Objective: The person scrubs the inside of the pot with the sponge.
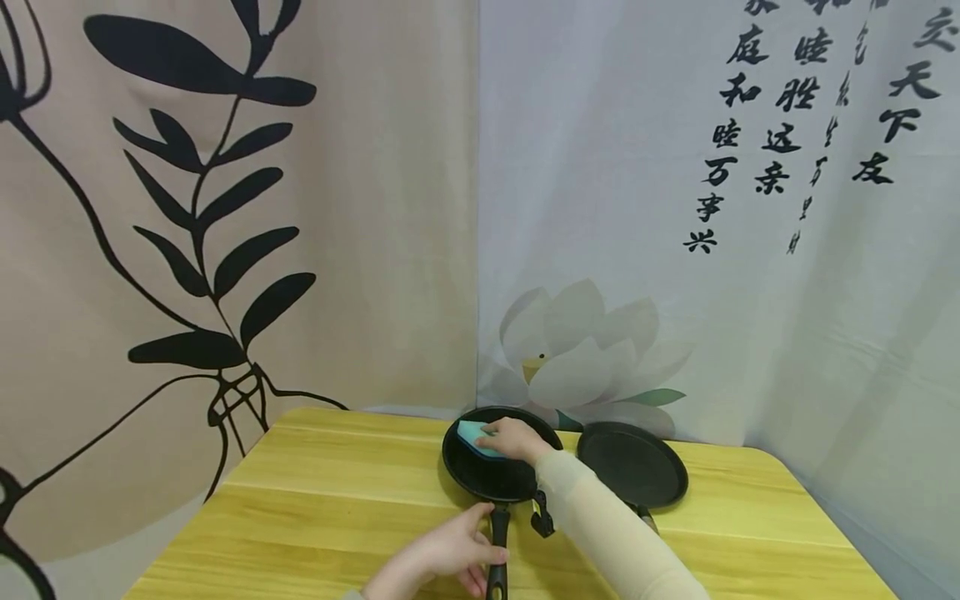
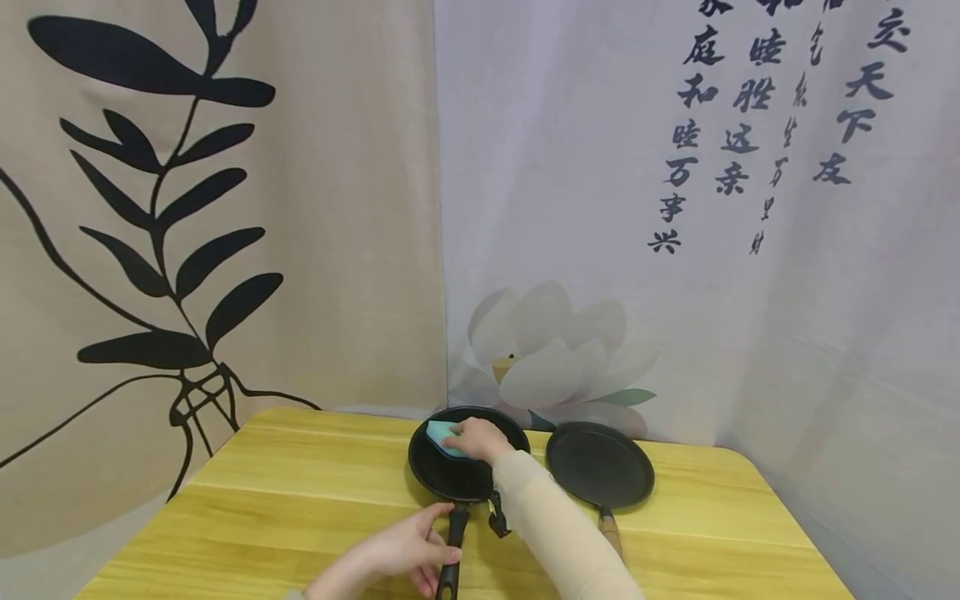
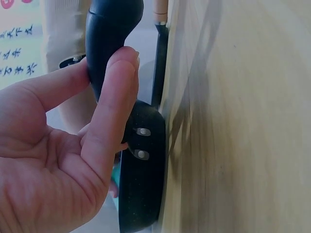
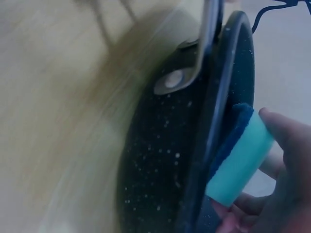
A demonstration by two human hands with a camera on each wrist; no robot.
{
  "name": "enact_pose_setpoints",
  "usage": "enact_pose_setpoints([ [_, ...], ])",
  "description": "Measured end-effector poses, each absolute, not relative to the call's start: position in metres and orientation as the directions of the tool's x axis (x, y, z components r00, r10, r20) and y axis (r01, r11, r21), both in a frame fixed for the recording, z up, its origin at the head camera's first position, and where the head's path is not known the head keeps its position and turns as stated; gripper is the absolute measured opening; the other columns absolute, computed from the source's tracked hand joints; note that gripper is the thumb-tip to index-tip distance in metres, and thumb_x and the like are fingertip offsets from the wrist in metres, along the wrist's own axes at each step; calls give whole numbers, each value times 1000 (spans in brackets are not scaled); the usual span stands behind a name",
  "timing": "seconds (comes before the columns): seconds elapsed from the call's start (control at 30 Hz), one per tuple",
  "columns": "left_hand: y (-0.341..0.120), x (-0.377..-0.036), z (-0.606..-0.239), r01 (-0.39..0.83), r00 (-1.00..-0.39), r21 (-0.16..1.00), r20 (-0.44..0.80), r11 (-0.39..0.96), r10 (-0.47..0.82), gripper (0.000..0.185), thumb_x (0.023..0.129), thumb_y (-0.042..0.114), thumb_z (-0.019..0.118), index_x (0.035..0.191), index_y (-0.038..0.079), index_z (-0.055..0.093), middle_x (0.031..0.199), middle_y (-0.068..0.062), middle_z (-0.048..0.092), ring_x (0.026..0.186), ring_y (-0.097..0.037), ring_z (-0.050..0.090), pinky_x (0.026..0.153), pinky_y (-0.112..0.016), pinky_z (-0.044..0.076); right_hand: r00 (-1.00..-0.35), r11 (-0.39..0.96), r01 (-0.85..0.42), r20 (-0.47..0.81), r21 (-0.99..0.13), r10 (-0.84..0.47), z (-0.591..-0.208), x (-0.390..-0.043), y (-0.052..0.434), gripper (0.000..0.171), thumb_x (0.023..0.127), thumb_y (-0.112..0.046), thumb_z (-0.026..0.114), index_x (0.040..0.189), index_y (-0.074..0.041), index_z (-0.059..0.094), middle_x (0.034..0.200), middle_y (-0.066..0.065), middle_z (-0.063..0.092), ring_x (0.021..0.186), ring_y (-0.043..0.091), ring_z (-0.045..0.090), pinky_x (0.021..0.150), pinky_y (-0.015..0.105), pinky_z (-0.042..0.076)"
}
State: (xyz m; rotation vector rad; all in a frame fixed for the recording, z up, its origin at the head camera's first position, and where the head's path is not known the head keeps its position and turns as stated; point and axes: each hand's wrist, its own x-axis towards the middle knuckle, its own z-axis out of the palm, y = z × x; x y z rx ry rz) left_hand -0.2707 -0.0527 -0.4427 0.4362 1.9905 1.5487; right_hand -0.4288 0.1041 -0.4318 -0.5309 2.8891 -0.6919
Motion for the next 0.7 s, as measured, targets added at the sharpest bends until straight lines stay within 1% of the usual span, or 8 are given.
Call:
enact_pose_setpoints([
  [0.27,-52,-270,-442,-94,-785,962,-231,257,575,73,93,12,66,146,-10,20,83,-13,67,51,-14,60,47,-26,54,-941,877,-299,-36,-377,-337,-429,-428,106,44,91,-42,65,128,-18,66,133,9,59,120,31,54,98,47,45],
  [0.6,-51,-267,-442,-88,-801,964,-218,250,558,73,92,11,67,146,-8,22,83,-13,67,51,-15,61,46,-28,54,-943,922,-278,-107,-270,-316,-418,-431,111,47,87,-44,70,129,-22,65,134,4,58,122,29,53,95,48,47],
  [0.7,-51,-266,-441,-90,-801,964,-220,252,556,73,92,11,67,146,-8,22,83,-13,67,51,-16,61,46,-28,54,-942,926,-276,-120,-257,-313,-416,-433,114,47,86,-43,71,128,-22,66,134,4,59,122,28,53,95,48,47],
])
